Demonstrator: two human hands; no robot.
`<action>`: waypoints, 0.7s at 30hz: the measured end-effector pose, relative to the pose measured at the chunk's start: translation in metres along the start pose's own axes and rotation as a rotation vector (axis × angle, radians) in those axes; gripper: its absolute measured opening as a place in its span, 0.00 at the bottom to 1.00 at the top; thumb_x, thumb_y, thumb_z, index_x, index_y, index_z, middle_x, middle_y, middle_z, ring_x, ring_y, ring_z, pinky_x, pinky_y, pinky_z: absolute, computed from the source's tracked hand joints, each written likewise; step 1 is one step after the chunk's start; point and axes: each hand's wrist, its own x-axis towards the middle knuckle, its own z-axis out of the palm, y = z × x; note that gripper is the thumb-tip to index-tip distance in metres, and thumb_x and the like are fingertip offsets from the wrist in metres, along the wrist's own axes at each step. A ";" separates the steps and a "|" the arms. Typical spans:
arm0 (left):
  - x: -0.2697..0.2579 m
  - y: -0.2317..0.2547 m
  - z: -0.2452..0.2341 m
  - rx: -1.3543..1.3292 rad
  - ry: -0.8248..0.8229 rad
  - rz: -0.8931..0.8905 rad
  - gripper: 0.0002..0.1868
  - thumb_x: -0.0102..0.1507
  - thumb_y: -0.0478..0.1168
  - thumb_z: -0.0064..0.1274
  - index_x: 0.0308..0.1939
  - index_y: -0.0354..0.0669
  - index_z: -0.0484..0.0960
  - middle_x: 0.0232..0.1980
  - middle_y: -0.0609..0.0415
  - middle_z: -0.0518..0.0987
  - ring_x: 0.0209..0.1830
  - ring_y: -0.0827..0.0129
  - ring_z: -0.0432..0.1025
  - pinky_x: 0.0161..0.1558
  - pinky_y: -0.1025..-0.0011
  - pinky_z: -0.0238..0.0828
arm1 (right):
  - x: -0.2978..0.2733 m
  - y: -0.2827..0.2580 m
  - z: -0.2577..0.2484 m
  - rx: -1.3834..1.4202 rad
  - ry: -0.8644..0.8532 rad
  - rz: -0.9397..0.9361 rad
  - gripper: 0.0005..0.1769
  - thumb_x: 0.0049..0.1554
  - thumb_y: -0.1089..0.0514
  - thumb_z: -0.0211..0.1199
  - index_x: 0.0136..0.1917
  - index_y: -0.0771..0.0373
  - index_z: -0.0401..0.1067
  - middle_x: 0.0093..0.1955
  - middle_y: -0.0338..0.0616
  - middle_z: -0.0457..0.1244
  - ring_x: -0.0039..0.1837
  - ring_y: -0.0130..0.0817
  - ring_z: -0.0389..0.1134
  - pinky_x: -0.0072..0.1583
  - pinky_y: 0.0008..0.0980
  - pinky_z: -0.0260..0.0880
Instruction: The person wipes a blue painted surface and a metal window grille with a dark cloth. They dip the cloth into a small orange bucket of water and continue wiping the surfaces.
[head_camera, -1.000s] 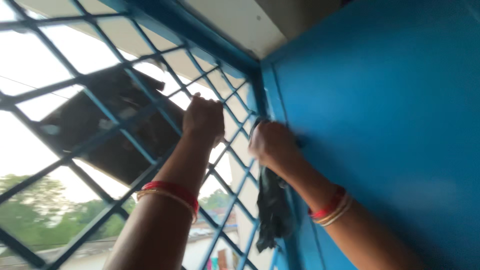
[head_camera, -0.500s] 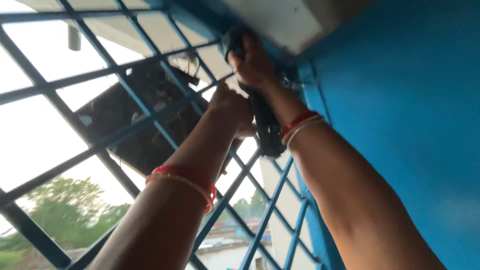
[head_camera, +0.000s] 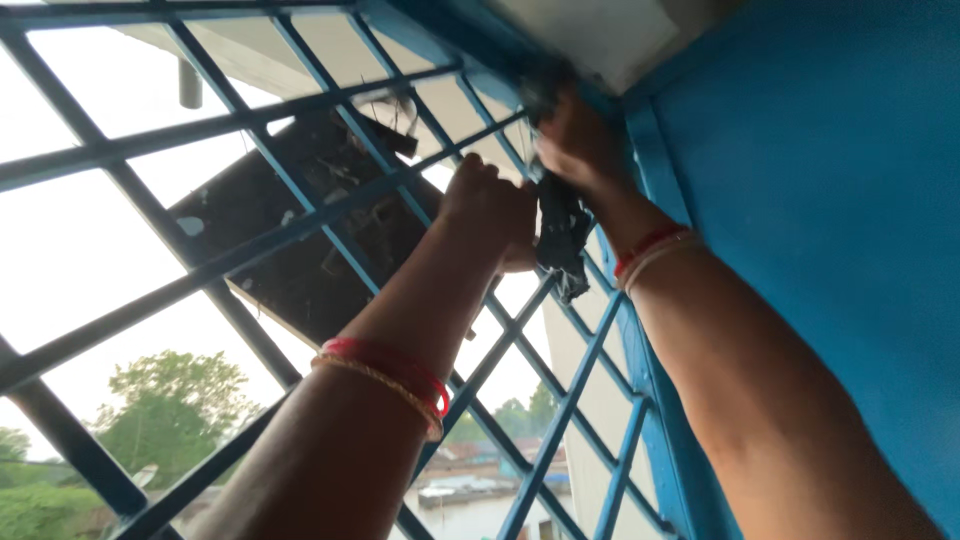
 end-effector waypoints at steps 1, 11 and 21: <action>0.000 -0.002 -0.003 -0.025 0.009 0.004 0.40 0.56 0.63 0.56 0.66 0.45 0.72 0.49 0.51 0.83 0.58 0.59 0.74 0.62 0.61 0.58 | -0.001 0.013 -0.003 -0.079 0.003 0.013 0.21 0.55 0.56 0.60 0.58 0.72 0.66 0.47 0.69 0.66 0.49 0.63 0.68 0.50 0.54 0.68; -0.005 -0.005 -0.004 -0.064 0.006 -0.003 0.36 0.61 0.61 0.50 0.67 0.44 0.70 0.47 0.52 0.84 0.58 0.59 0.73 0.64 0.60 0.55 | -0.001 0.078 0.020 -0.803 -0.072 -0.589 0.17 0.59 0.59 0.51 0.45 0.78 0.73 0.42 0.74 0.65 0.42 0.59 0.68 0.52 0.57 0.70; -0.013 -0.001 0.004 -0.077 0.129 -0.032 0.37 0.61 0.61 0.50 0.66 0.38 0.73 0.45 0.49 0.85 0.59 0.57 0.73 0.65 0.60 0.55 | -0.065 -0.017 -0.044 -0.187 -0.223 0.379 0.26 0.58 0.53 0.58 0.62 0.74 0.62 0.60 0.73 0.62 0.60 0.61 0.67 0.62 0.49 0.68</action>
